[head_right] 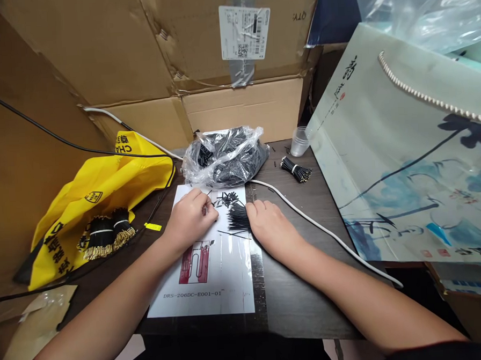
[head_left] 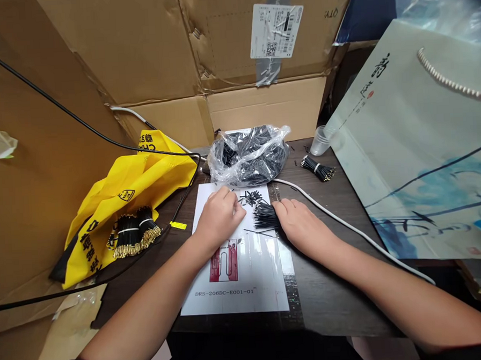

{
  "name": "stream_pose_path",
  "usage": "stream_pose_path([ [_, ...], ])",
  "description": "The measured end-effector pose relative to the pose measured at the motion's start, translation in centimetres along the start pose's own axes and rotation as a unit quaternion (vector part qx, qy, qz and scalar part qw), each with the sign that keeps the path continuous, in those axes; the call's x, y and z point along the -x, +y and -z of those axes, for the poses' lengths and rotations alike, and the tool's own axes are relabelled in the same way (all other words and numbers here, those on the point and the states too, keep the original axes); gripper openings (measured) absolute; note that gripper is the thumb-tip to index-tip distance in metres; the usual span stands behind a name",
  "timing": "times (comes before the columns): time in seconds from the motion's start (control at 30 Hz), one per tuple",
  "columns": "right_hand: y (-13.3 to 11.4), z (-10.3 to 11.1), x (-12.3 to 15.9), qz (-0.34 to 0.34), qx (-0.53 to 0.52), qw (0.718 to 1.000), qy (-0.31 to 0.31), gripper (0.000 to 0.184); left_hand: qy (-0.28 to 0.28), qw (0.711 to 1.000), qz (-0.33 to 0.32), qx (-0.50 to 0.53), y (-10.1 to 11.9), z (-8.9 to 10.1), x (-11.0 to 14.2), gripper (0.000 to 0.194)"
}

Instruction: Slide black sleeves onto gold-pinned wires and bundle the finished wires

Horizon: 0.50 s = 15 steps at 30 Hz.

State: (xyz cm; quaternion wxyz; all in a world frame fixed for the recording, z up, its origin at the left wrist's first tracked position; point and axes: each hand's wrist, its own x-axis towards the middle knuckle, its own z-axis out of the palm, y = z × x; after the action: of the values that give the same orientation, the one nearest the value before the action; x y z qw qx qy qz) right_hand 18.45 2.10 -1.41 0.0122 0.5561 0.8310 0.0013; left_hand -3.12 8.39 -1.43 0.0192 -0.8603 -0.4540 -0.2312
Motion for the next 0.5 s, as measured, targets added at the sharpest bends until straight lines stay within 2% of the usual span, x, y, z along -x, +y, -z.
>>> stream_pose_path([
  [0.13, 0.5, 0.4, 0.0, 0.005, -0.02, 1.0, -0.017, 0.03, -0.032, 0.996, 0.018, 0.076, 0.1, 0.2, 0.0, 0.011],
  [0.33, 0.9, 1.0, 0.3, 0.013, -0.029, 0.999, -0.036, 0.033, 0.01, 0.984, 0.053, 0.169, -1.1, 2.6, -1.0, 0.015],
  [0.4, 0.9, 1.0, 0.4, 0.02, -0.036, 0.998, -0.039, 0.035, 0.031, 0.986, 0.062, 0.149, -2.0, 3.4, -1.3, 0.014],
  [0.5, 0.6, 0.9, 0.6, 0.028, -0.046, 0.998, -0.034, 0.037, 0.063, 0.992, 0.102, 0.03, -3.6, 4.1, -1.6, 0.01],
])
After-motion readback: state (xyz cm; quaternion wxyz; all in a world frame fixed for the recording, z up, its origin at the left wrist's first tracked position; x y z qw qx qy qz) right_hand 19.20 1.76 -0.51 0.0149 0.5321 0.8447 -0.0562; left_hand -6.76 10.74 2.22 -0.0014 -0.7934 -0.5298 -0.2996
